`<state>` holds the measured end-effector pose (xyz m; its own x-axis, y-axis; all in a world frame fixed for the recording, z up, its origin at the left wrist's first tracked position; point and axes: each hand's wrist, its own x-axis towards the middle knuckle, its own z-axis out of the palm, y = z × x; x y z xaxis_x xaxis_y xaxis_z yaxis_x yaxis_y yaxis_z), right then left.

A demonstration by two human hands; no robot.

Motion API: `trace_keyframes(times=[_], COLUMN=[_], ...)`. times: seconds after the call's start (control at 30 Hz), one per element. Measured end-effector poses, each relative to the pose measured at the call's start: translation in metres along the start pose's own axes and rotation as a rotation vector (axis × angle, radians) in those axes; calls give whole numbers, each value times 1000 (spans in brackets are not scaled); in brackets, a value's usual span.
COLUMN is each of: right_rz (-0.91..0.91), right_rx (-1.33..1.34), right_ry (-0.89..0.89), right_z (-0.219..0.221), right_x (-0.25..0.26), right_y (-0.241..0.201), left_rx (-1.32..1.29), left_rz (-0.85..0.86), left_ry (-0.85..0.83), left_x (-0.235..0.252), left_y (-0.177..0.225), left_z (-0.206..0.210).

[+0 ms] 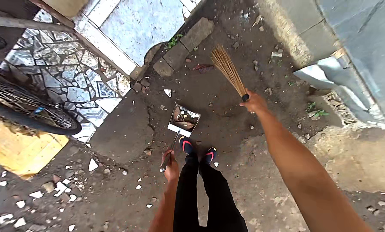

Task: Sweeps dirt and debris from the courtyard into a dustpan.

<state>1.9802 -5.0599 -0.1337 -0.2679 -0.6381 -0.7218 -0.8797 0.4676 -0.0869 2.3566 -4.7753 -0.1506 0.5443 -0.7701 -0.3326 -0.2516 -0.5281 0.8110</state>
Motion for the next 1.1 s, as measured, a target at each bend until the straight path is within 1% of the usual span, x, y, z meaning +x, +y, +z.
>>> trace_keyframes(times=[0.07,0.1,0.17,0.23,0.3,0.4,0.47,0.53,0.6,0.67,0.73,0.77,0.8,0.83,0.87,0.93,1.0,1.03,1.1], right_rz=[29,34,-12,-54,-55,-56,-78,-163,-256,-320,-370,-381,-378,-378,-390,-407,-373,-372,-438], right_rx=[0,1,9,-12,-64,-162,-272,-346,-365,-388,-409,-418,-422,-414,-415,-431,-489,-539,-631], right_ry=[-26,-64,-144,-243,-314,-310,-289,-265,-263,-269,-284,-315,-360,-393,-396,-350,-331,-312,-253], right_z=[21,34,59,71,58,24,5,-10,-13,10,59,82,99,107,103,64,19,4,-9], right_x=[17,15,-12,-60,-125,-218,-249,-243,-213,-168,-114,-88,-72,-70,-82,-120,-154,-160,-147], right_y=[-33,-46,-61,-65,-66,-81,-107,-142,-190,-241,-274,-279,-274,-261,-251,-231,-214,-213,-236], left_rx=[-5,-4,-3,-2,12,-9,-34,-47,-51,-71,-96,-99,-96,-94,-101,-131,-161,-176,-205], left_rz=[-4,-15,-43,-71,-112,-158,-182,-217,-254,-281,-292,-305,-322,-341,-364,-407,-440,-450,-468], left_ry=[39,55,77,96,116,177,228,275,328,387,448,480,508,533,560,616,679,712,785], left_x=[8,10,17,26,33,39,39,37,34,33,31,29,24,20,17,13,-1,-9,-16], left_y=[-9,-15,-26,-35,-40,-44,-47,-45,-41,-40,-40,-36,-31,-26,-22,-16,-11,-9,-9], left_z=[-12,-18,-27,-35,-44,-53,-58,-61,-61,-60,-56,-51,-47,-46,-47,-43,-36,-31,-19])
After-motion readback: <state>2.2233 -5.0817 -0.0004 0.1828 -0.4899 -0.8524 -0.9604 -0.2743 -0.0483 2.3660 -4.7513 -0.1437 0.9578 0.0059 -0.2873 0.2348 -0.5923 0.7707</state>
